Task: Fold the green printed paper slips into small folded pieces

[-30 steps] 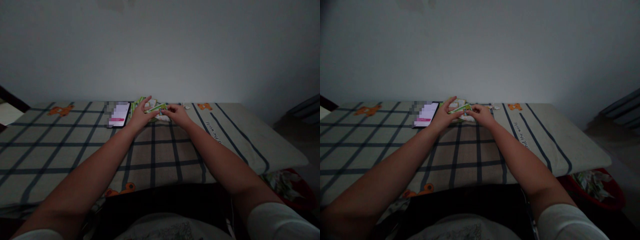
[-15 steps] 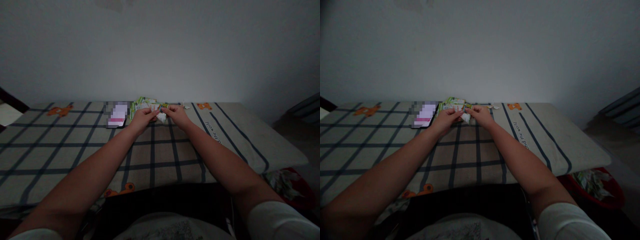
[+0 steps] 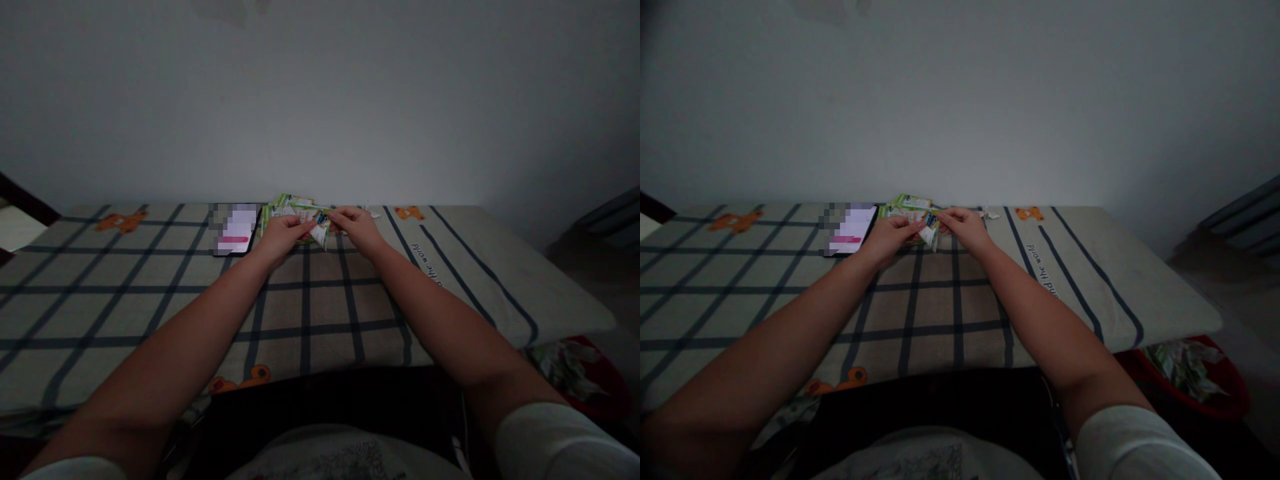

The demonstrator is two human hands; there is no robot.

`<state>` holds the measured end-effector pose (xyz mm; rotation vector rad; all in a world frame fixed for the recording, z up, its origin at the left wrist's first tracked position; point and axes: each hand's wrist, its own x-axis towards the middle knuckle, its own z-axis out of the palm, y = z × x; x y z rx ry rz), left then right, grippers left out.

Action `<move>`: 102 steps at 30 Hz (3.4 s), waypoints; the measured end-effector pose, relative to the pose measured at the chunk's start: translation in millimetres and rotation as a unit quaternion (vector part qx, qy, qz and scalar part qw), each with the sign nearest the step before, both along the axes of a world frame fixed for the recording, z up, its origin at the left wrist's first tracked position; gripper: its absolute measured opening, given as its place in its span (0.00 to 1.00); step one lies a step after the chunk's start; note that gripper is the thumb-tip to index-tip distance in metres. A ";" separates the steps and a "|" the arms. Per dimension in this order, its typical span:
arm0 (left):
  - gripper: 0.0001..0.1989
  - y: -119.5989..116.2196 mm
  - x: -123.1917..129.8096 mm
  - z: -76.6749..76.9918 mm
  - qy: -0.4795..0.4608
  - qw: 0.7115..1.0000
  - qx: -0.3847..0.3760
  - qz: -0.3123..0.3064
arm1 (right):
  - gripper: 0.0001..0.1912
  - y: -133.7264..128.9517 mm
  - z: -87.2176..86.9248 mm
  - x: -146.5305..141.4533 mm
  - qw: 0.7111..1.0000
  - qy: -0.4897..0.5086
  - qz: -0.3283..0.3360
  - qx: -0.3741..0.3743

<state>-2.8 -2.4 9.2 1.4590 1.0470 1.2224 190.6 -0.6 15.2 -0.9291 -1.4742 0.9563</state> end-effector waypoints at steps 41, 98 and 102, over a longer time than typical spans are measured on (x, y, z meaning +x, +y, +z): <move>0.17 -1.0 1.8 9.3 -0.188 0.981 -0.051 -0.002 | 0.18 3.9 -2.4 1.0 0.996 0.073 0.007 -0.046; 0.11 7.8 -1.6 12.0 -0.282 0.957 -0.010 0.066 | 0.15 -0.4 -1.4 -0.6 0.999 0.002 0.018 -0.026; 0.20 -2.2 2.4 10.6 -0.150 0.988 -0.030 -0.010 | 0.16 1.7 -1.3 1.8 0.998 0.052 -0.002 -0.035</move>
